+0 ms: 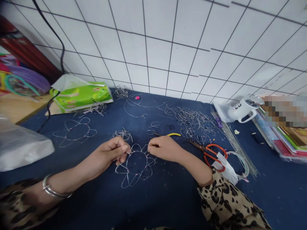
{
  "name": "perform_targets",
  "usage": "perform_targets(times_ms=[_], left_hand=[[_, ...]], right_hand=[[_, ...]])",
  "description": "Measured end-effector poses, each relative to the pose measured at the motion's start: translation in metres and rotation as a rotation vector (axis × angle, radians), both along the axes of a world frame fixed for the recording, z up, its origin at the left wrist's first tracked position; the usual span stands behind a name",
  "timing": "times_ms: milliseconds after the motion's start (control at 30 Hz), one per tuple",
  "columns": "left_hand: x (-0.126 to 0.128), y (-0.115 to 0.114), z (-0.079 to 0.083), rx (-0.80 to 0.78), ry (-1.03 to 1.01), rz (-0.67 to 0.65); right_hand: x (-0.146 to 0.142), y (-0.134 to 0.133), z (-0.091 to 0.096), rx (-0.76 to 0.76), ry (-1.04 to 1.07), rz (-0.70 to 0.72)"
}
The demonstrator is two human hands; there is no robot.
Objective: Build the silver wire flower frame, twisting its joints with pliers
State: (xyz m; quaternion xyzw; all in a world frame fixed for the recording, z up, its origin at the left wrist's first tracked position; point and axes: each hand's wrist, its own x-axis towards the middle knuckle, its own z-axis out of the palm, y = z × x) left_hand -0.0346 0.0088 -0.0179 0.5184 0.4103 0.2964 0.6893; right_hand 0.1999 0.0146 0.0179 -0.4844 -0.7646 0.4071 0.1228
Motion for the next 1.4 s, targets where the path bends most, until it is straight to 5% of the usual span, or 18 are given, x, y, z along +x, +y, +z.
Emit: perform_targets(times_ms=[300,433,800,1100,1267,1400], left_hand=[[0.001,0.001,0.001,-0.028,-0.015,0.010],[0.000,0.002,0.001,-0.063,-0.051,0.031],[-0.004,0.004,0.001,-0.091,-0.121,0.041],[-0.007,0.006,0.001,-0.061,-0.261,0.111],[-0.007,0.007,0.001,-0.083,-0.347,0.113],[-0.008,0.008,0.002,-0.101,-0.369,0.076]], right_hand=[[-0.003,-0.008,0.001,0.565,-0.266,0.311],[-0.002,-0.008,0.000,0.648,-0.357,0.387],[0.003,-0.006,0.002,0.550,-0.325,0.392],[0.007,0.004,0.006,0.281,-0.098,-0.202],[0.005,0.003,0.000,-0.017,0.019,-0.155],[0.002,0.002,-0.002,-0.093,0.060,-0.106]])
